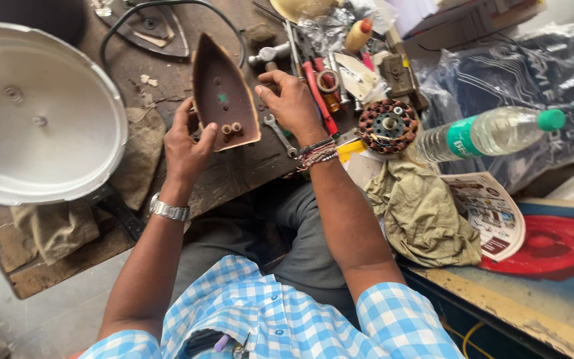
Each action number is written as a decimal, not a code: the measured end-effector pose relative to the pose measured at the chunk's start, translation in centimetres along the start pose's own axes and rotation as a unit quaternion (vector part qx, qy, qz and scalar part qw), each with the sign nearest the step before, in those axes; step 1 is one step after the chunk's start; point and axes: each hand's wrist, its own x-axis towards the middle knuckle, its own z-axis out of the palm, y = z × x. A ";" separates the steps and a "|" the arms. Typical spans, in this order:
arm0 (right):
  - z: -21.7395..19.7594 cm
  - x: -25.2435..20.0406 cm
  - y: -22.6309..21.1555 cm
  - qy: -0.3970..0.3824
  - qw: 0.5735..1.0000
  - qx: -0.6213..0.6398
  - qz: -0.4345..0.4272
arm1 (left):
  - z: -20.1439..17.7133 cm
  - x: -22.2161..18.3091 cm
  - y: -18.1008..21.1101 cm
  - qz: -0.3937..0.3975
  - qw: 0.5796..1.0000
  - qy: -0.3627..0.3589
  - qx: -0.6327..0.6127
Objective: The person disassembles a teal electric iron, removes the internal heating element, and uses a hammer and screwdriver to tap and adjust components inside the iron's base. They then briefly handle a pressure cooker lid and a screwdriver before returning to the iron.
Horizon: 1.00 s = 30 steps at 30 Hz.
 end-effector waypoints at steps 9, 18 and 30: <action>1.0 -0.1 -0.8 -0.103 0.989 0.040 0.100 | 0.2 -1.2 1.6 0.042 0.990 0.091 0.095; 0.6 0.4 0.8 -0.040 0.998 0.009 0.051 | 0.5 -2.7 -0.2 0.083 0.972 0.190 0.113; -0.6 0.3 -0.2 0.049 0.995 -0.082 -0.030 | -1.9 -3.7 2.2 -0.176 0.977 -0.044 0.116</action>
